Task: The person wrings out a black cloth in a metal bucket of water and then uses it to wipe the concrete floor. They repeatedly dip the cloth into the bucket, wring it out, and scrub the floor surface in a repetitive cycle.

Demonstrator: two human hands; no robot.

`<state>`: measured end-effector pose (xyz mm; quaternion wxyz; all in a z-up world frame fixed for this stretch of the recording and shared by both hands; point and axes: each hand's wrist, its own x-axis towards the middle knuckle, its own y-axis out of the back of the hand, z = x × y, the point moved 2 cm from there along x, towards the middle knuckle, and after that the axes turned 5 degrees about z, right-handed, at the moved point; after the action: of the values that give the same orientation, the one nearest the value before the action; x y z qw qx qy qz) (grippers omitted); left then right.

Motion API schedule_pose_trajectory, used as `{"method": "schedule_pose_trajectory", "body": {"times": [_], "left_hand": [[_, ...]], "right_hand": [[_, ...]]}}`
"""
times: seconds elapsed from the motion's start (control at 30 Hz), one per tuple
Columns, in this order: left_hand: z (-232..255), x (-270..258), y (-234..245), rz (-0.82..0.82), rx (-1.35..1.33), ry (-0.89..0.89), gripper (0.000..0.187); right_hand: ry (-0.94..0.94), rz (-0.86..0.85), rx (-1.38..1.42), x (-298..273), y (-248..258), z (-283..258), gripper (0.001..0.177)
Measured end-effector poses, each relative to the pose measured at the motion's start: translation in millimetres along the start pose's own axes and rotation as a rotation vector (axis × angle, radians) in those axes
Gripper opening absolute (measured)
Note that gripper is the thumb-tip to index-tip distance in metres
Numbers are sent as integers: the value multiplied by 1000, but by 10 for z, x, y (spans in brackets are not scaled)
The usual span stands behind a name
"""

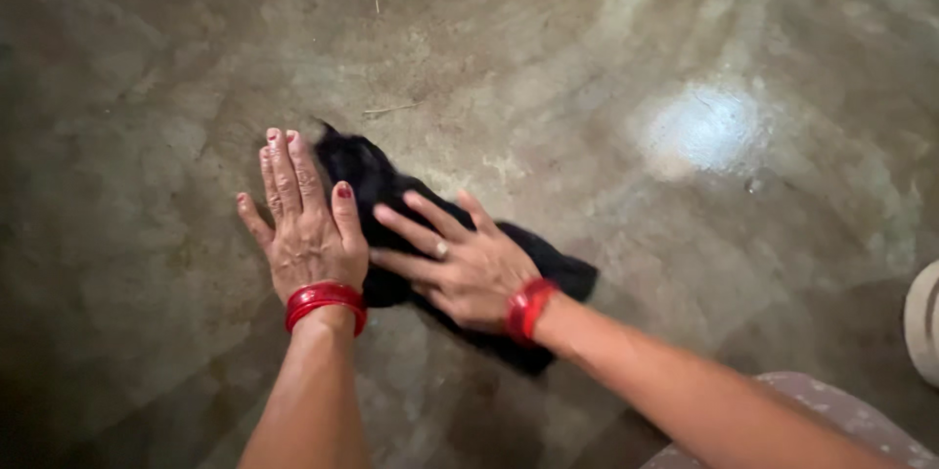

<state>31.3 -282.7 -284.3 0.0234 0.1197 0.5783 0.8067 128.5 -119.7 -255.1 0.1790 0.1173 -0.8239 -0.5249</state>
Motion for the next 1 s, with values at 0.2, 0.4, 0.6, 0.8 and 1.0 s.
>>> {"method": "schedule_pose_trajectory", "body": {"times": [0.2,0.4,0.6,0.8,1.0], "left_hand": [[12,8,-2,6,20,66,66],[20,25,-27,-31,101,72,64],[15,25,-48,-50,88,90,64],[5,32,-37,-28,116,64,66],[-3,10,-33,-28,109,65,66]], "right_hand": [[76,61,-46,1084,-183,504,57],[-114,127,-334,1859,-402,1942,56],[-359,451,-490,1213,210,4003,23],[-665,563,-401,-579,781,3477,47],[-541,417,-232,-677,288,1244,49]]}}
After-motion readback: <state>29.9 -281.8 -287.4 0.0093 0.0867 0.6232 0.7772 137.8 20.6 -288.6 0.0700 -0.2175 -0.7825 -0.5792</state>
